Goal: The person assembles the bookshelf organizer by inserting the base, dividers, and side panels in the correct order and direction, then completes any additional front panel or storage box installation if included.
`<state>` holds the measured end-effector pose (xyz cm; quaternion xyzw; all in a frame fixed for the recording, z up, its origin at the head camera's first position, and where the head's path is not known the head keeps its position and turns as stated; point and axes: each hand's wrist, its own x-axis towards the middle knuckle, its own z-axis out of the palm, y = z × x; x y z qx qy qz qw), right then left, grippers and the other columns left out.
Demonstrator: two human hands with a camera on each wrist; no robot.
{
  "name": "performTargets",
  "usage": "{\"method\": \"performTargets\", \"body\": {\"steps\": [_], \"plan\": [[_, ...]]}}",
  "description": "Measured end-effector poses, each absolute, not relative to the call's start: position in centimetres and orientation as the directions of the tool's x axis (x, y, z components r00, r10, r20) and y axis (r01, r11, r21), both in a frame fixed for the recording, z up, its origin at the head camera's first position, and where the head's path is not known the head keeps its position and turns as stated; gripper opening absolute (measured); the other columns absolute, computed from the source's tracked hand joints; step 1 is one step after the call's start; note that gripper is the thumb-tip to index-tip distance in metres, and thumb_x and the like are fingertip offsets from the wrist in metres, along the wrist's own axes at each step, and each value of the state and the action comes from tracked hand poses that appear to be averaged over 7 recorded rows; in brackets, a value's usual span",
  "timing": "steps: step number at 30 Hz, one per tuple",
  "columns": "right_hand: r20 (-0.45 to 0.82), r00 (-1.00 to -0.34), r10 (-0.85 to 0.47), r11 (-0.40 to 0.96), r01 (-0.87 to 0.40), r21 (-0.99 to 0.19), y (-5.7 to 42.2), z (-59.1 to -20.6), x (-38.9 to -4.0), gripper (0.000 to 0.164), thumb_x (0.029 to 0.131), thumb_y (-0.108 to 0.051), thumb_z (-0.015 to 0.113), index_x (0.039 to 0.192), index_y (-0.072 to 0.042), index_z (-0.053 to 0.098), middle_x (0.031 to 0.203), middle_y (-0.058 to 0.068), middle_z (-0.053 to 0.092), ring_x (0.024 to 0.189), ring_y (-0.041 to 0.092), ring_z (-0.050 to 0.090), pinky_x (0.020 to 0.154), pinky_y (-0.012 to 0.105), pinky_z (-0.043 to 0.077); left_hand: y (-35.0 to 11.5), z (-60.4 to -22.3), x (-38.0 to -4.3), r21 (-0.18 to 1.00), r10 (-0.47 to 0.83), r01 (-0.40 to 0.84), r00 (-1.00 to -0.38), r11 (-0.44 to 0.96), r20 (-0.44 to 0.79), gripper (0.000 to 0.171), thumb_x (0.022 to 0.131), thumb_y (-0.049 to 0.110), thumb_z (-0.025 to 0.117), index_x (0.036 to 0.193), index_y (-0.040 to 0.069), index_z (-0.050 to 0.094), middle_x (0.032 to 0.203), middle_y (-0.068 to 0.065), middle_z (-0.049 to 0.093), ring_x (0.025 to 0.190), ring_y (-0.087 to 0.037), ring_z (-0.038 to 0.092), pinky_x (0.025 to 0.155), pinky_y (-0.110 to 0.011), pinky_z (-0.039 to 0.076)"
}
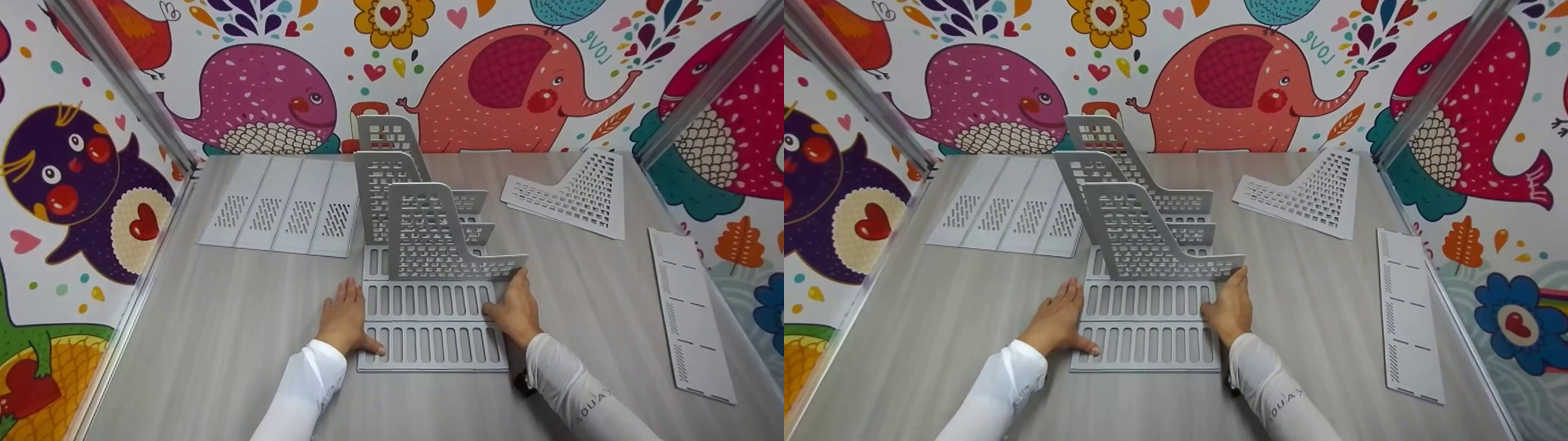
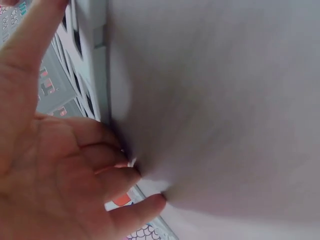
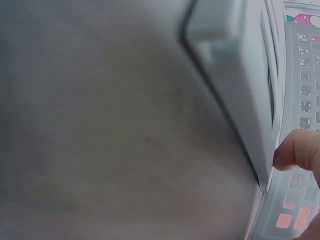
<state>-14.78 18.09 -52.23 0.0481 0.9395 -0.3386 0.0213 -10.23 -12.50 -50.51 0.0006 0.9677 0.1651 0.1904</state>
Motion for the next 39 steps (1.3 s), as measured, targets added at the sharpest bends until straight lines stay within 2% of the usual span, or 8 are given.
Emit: {"method": "performTargets", "body": {"steps": [2,10,19,24,27,31,35,39], "plan": [[-0.082,-0.993,0.084,0.771,0.117,-0.626,18.1,-52.3,-14.7,0.109,0.065,-0.010,0.073,0.143,0.020,0.003,0.146,0.041,0.023,0.133,0.052,0.031,0.112,0.052,0.029,-12.5,-50.4,-10.2,0.316,0.064,-0.062,-0.925,0.947,-0.374,0.134,0.047,0.050,0.090,0.148,-0.006,0.021,0.159,-0.023,0.010,0.148,-0.037,0.011,0.117,-0.056,0.018],[-0.160,-0.987,0.029,0.782,0.122,-0.611,18.5,-52.4,-14.8,0.112,0.070,-0.010,0.073,0.143,0.019,-0.009,0.152,0.039,0.007,0.141,0.048,0.020,0.118,0.048,0.020,-12.4,-50.3,-10.3,0.283,0.054,-0.062,-0.921,0.957,-0.386,0.138,0.045,0.053,0.090,0.149,-0.005,0.019,0.159,-0.022,0.009,0.148,-0.036,0.010,0.117,-0.056,0.019],[-0.176,-0.984,0.026,0.696,0.144,-0.704,19.4,-52.9,-14.7,0.117,0.073,-0.008,0.073,0.144,0.011,-0.019,0.155,0.035,-0.001,0.145,0.044,0.011,0.119,0.048,0.014,-12.1,-50.5,-10.2,0.247,0.075,-0.020,-0.927,0.969,-0.368,0.138,0.046,0.061,0.086,0.149,-0.004,0.022,0.159,-0.022,0.013,0.148,-0.035,0.014,0.116,-0.054,0.023],[-0.185,-0.983,0.019,0.686,0.147,-0.713,18.9,-52.7,-15.0,0.113,0.075,-0.008,0.068,0.141,0.016,-0.020,0.152,0.038,-0.008,0.145,0.045,0.001,0.120,0.049,0.007,-12.3,-50.5,-10.3,0.247,0.080,-0.016,-0.924,0.969,-0.373,0.138,0.046,0.062,0.085,0.148,-0.004,0.021,0.159,-0.021,0.012,0.148,-0.034,0.012,0.118,-0.048,0.024],[-0.174,-0.983,0.053,0.727,0.157,-0.669,19.0,-52.6,-14.9,0.107,0.075,-0.013,0.069,0.143,0.019,-0.008,0.150,0.041,0.006,0.141,0.051,0.015,0.118,0.052,0.015,-12.2,-50.6,-10.3,0.260,0.097,-0.003,-0.924,0.966,-0.369,0.138,0.047,0.062,0.085,0.148,-0.005,0.021,0.159,-0.022,0.012,0.148,-0.035,0.012,0.118,-0.047,0.025],[-0.169,-0.984,0.051,0.764,0.147,-0.628,19.2,-52.5,-14.8,0.100,0.076,-0.018,0.070,0.142,0.020,0.005,0.146,0.038,0.020,0.135,0.053,0.023,0.115,0.057,0.016,-12.3,-50.7,-10.2,0.270,0.093,-0.013,-0.923,0.963,-0.374,0.138,0.047,0.061,0.086,0.149,-0.005,0.020,0.159,-0.022,0.011,0.149,-0.035,0.011,0.118,-0.047,0.024],[-0.179,-0.984,0.019,0.754,0.132,-0.643,19.3,-52.5,-14.8,0.099,0.078,-0.017,0.069,0.144,0.018,0.004,0.150,0.038,0.016,0.141,0.048,0.015,0.117,0.058,0.005,-12.4,-50.5,-10.3,0.275,0.089,-0.020,-0.922,0.961,-0.377,0.139,0.047,0.061,0.086,0.149,-0.005,0.019,0.159,-0.022,0.010,0.148,-0.036,0.011,0.118,-0.047,0.023],[-0.177,-0.984,0.017,0.768,0.126,-0.628,19.3,-52.6,-15.0,0.100,0.077,-0.017,0.070,0.145,0.017,0.005,0.150,0.037,0.018,0.142,0.047,0.017,0.118,0.057,0.005,-12.5,-50.5,-10.3,0.271,0.087,-0.019,-0.923,0.962,-0.374,0.139,0.045,0.060,0.087,0.148,-0.005,0.020,0.159,-0.023,0.010,0.148,-0.036,0.011,0.119,-0.045,0.023]]}}
